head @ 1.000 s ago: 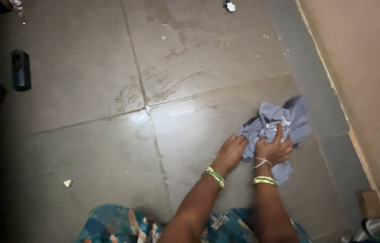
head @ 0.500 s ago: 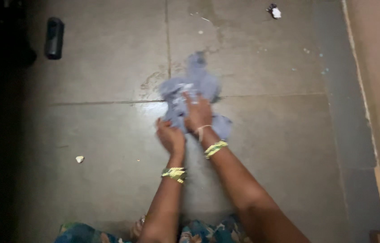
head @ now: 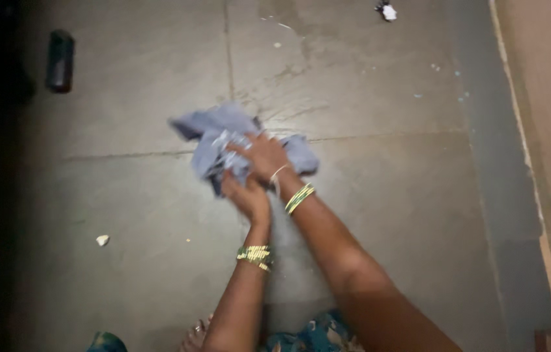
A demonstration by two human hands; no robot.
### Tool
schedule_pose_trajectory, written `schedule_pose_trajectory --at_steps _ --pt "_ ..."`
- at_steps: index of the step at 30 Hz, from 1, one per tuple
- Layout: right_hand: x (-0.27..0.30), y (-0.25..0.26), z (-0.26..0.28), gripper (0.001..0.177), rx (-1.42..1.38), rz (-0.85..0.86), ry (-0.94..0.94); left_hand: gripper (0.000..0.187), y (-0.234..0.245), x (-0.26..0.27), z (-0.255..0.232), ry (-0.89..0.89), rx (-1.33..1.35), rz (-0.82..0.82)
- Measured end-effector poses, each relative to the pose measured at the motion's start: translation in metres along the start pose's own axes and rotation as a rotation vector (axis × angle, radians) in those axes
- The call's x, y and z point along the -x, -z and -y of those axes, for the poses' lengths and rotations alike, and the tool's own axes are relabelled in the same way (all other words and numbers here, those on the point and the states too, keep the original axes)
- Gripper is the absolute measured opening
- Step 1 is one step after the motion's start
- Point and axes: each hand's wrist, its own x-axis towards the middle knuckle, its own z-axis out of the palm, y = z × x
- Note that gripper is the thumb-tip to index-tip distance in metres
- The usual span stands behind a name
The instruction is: The person wipes a liquid spill on a tiled floor with a cloth, repeatedly scrubbing the wet area and moving the cloth across the tiles.
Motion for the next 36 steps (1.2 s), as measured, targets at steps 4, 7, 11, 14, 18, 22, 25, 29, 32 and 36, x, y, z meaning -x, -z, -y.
schedule_pose_trajectory --at_steps 4,7,11,14,18,22,25,29,32,36 --pt "0.020 0.019 -0.119 0.069 0.046 -0.217 -0.267 0.068 -0.097 0.009 -0.033 -0.195 0.016 0.521" --pt "0.068 0.037 -0.196 0.066 0.029 -0.163 -0.597 0.054 -0.133 0.035 -0.078 -0.426 -0.028 0.814" --pt "0.149 0.043 -0.257 0.072 0.035 -0.296 -1.007 0.051 -0.137 0.083 -0.132 -0.486 -0.053 0.947" --pt "0.216 0.032 -0.264 0.079 0.007 -0.416 -1.322 0.056 -0.130 0.107 -0.146 -0.572 -0.006 0.873" --pt "0.289 0.003 -0.218 0.083 -0.023 -0.486 -1.535 0.059 -0.110 0.131 -0.144 -0.654 0.042 0.923" --pt "0.290 -0.028 -0.139 0.077 0.163 -0.603 -1.354 0.068 -0.084 0.140 -0.142 -0.464 0.182 0.976" --pt "0.244 -0.038 -0.081 0.059 -0.220 -0.657 -1.263 0.078 -0.061 0.125 -0.136 -0.375 0.207 0.758" --pt "0.171 -0.040 -0.002 0.076 -0.602 -0.450 -1.122 0.076 -0.005 0.065 -0.099 -0.130 0.029 0.335" --pt "0.146 -0.038 0.053 0.064 -0.259 -0.349 -0.605 0.067 0.049 0.023 -0.063 0.023 -0.333 0.100" --pt "0.123 -0.034 0.093 0.082 -0.181 -0.198 -0.451 0.032 0.101 -0.002 -0.006 -0.014 -0.385 -0.023"
